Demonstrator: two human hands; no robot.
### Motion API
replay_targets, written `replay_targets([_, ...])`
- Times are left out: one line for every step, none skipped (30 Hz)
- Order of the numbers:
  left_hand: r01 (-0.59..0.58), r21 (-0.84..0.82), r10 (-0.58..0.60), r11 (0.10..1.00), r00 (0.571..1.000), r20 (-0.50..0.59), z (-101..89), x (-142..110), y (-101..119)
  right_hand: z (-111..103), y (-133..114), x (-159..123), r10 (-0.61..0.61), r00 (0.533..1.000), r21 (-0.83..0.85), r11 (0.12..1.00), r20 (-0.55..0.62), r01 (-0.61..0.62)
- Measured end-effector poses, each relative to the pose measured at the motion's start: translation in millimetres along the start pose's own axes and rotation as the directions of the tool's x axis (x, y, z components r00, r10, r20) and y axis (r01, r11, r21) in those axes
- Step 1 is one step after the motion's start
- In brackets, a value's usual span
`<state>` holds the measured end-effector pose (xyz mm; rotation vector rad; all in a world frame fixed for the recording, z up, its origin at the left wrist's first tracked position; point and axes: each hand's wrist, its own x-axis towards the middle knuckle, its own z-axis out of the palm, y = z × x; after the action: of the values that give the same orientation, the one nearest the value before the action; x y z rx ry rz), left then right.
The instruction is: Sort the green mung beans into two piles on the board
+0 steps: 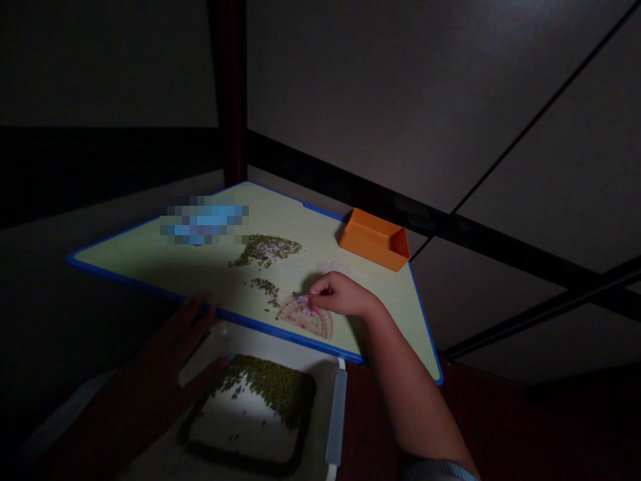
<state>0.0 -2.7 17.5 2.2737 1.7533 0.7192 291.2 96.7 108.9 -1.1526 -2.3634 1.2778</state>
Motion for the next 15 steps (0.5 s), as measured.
replay_targets([-0.003,0.004,0.003,1.0,1.0,-0.004,0.6,0.0,-0.2,0.3,-0.6,0.0,-0.001,1.0,0.004,1.0,0.01,0.001])
replay_targets([-0.003,0.008,0.003,1.0,1.0,-0.009,1.3,0.0,-0.4,0.3,-1.2,-0.2,-0.001,1.0,0.009,1.0,0.018,0.001])
replay_targets([-0.005,0.011,0.005,1.0,1.0,-0.012,1.8,-0.1,-0.7,0.3,-1.6,-0.5,-0.001,1.0,0.014,1.0,0.018,0.001])
replay_targets([-0.005,0.014,0.005,1.0,1.0,-0.012,2.2,-0.2,-0.9,0.1,-2.1,-0.9,-0.001,1.0,0.019,1.0,0.01,0.001])
replay_targets([-0.005,0.015,0.005,1.0,1.0,-0.011,2.3,-0.3,-1.0,-0.2,-2.4,-1.3,0.001,1.0,0.021,1.0,0.0,-0.001])
replay_targets([-0.004,0.015,0.004,1.0,1.0,-0.006,2.2,-0.5,-1.0,-0.3,-2.7,-1.6,0.003,1.0,0.023,1.0,-0.008,-0.003])
replay_targets([-0.003,0.015,0.003,1.0,1.0,-0.001,1.8,-0.6,-0.9,-0.2,-3.0,-1.7,0.006,1.0,0.023,1.0,-0.012,-0.006])
replay_targets([-0.002,0.013,0.002,1.0,1.0,0.004,1.3,-0.7,-0.8,0.1,-3.5,-1.6,0.009,1.0,0.022,1.0,-0.011,-0.008])
replay_targets([0.0,0.011,0.0,1.0,1.0,0.007,0.9,-0.8,-0.5,0.6,-4.1,-1.3,0.009,1.0,0.021,1.0,-0.008,-0.009])
replay_targets([0.002,0.009,-0.002,1.0,1.0,0.008,0.5,-0.8,-0.3,1.4,-4.9,-0.8,0.006,1.0,0.02,1.0,-0.001,-0.006])
replay_targets([0.003,0.006,-0.003,1.0,1.0,0.008,0.2,-0.8,-0.1,2.3,-5.8,-0.3,0.0,1.0,0.02,1.0,0.006,-0.001])
replay_targets([0.007,0.002,-0.007,1.0,1.0,0.005,0.1,-0.7,0.1,3.3,-6.8,0.3,-0.007,1.0,0.019,1.0,0.012,0.007])
replay_targets([0.008,-0.002,-0.008,1.0,1.0,0.002,0.1,-0.7,0.2,4.1,-7.7,0.8,-0.016,1.0,0.018,1.0,0.019,0.016])
replay_targets([0.008,-0.006,-0.008,1.0,1.0,-0.001,0.2,-0.5,0.3,4.8,-8.5,1.2,-0.025,0.999,0.018,1.0,0.024,0.025])
replay_targets([0.004,-0.01,-0.004,1.0,1.0,-0.006,0.5,-0.4,0.3,5.3,-9.1,1.4,-0.034,0.999,0.02,0.999,0.023,0.033])
